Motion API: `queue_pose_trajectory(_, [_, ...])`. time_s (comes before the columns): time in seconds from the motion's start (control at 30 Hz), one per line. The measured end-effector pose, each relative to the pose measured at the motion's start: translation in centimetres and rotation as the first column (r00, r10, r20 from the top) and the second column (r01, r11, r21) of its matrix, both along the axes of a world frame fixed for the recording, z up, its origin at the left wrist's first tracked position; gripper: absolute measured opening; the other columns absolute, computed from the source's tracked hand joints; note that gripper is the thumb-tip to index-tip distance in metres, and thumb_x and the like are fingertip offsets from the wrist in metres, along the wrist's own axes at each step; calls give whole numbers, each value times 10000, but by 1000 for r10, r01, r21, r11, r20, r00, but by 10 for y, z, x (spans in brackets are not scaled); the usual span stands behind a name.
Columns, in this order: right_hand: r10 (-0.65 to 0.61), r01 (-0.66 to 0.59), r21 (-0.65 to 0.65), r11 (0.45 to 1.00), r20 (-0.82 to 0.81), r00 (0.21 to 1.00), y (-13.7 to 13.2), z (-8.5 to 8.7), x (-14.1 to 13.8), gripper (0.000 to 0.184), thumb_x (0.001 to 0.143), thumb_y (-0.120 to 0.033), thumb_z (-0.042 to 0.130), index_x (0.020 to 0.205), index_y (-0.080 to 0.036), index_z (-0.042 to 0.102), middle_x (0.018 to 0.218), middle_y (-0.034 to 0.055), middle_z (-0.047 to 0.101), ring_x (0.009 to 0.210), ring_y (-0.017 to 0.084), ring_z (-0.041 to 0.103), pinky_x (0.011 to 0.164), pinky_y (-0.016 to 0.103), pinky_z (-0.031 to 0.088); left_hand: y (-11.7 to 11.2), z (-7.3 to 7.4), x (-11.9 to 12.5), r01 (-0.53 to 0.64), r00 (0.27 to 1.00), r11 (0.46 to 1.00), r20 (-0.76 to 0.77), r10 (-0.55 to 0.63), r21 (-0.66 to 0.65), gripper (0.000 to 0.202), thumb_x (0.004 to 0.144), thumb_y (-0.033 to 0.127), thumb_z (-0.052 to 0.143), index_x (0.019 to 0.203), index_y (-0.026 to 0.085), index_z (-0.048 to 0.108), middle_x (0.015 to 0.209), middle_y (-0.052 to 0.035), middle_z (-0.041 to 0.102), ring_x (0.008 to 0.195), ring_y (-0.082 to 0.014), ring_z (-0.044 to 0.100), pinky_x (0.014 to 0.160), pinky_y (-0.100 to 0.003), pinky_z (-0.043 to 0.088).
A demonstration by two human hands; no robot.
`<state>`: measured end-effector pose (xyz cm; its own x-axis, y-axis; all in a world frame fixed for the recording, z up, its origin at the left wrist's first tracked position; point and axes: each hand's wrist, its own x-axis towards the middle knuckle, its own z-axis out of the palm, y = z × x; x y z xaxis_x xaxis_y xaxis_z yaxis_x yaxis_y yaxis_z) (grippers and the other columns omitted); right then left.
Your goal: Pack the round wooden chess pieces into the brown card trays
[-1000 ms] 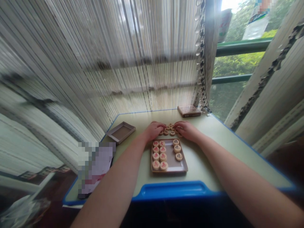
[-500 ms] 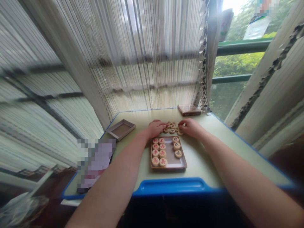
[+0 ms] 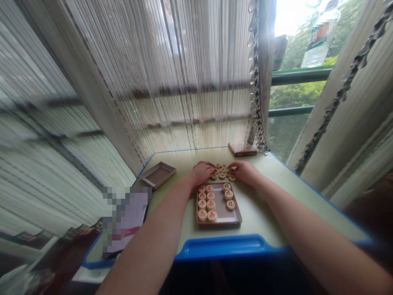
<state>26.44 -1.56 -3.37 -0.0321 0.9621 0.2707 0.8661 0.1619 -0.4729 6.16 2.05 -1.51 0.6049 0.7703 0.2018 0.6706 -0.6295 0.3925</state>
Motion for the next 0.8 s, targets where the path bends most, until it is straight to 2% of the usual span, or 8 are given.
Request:
queue_pose_trajectory(0.13, [-2, 1, 31, 1000, 23, 1000, -1, 2, 0, 253, 709, -160, 515, 888, -189, 690, 868, 53, 663, 730, 147, 578, 683, 229, 435, -2, 1, -1, 13, 998, 999, -67, -10, 44, 358, 842, 220, 355, 981, 158, 679, 1111, -48, 632, 1088, -156, 508, 1006, -262, 323])
queue_pose_trajectory(0.27, [22, -22, 24, 999, 32, 999, 0, 0, 0, 221, 739, -241, 528, 885, -183, 685, 891, 55, 649, 715, 142, 575, 691, 237, 439, -4, 1, -1, -3, 994, 997, -108, 12, 83, 349, 847, 280, 369, 974, 190, 681, 1099, -40, 633, 1063, -164, 513, 978, -273, 347])
queue_pose_trajectory(0.43, [42, -42, 82, 996, 2, 999, 2, -5, 1, 228, 754, -215, 524, 913, -180, 683, 930, 62, 647, 765, 155, 577, 738, 260, 441, -4, 1, -1, -30, 995, 994, -91, 40, 109, 352, 844, 307, 370, 977, 213, 681, 1098, -39, 627, 1061, -190, 502, 981, -314, 335])
queue_pose_trajectory(0.6, [165, -169, 201, 965, 35, 986, 3, -6, -3, 253, 752, -126, 483, 837, -204, 708, 906, 51, 663, 876, 180, 553, 837, 296, 402, -5, 2, -2, 36, 995, 994, -96, -26, 107, 390, 822, 451, 388, 894, 241, 708, 1018, -8, 652, 1040, -199, 503, 969, -299, 337])
queue_pose_trajectory(0.7, [219, -230, 145, 962, 87, 972, 1, -5, -8, 240, 765, -166, 494, 867, -205, 707, 887, 54, 675, 852, 182, 552, 826, 303, 395, -8, 3, -1, 6, 993, 995, -115, 6, 102, 382, 821, 447, 387, 900, 253, 706, 1018, -10, 645, 1025, -195, 511, 968, -296, 337])
queue_pose_trajectory(0.8, [229, -240, 102, 965, 104, 968, -3, -3, -10, 238, 774, -206, 500, 901, -210, 701, 901, 53, 673, 875, 191, 545, 840, 313, 386, -7, 3, 1, -31, 991, 996, -128, 42, 86, 352, 819, 362, 395, 1025, 255, 659, 1066, -14, 629, 1035, -193, 512, 971, -309, 344])
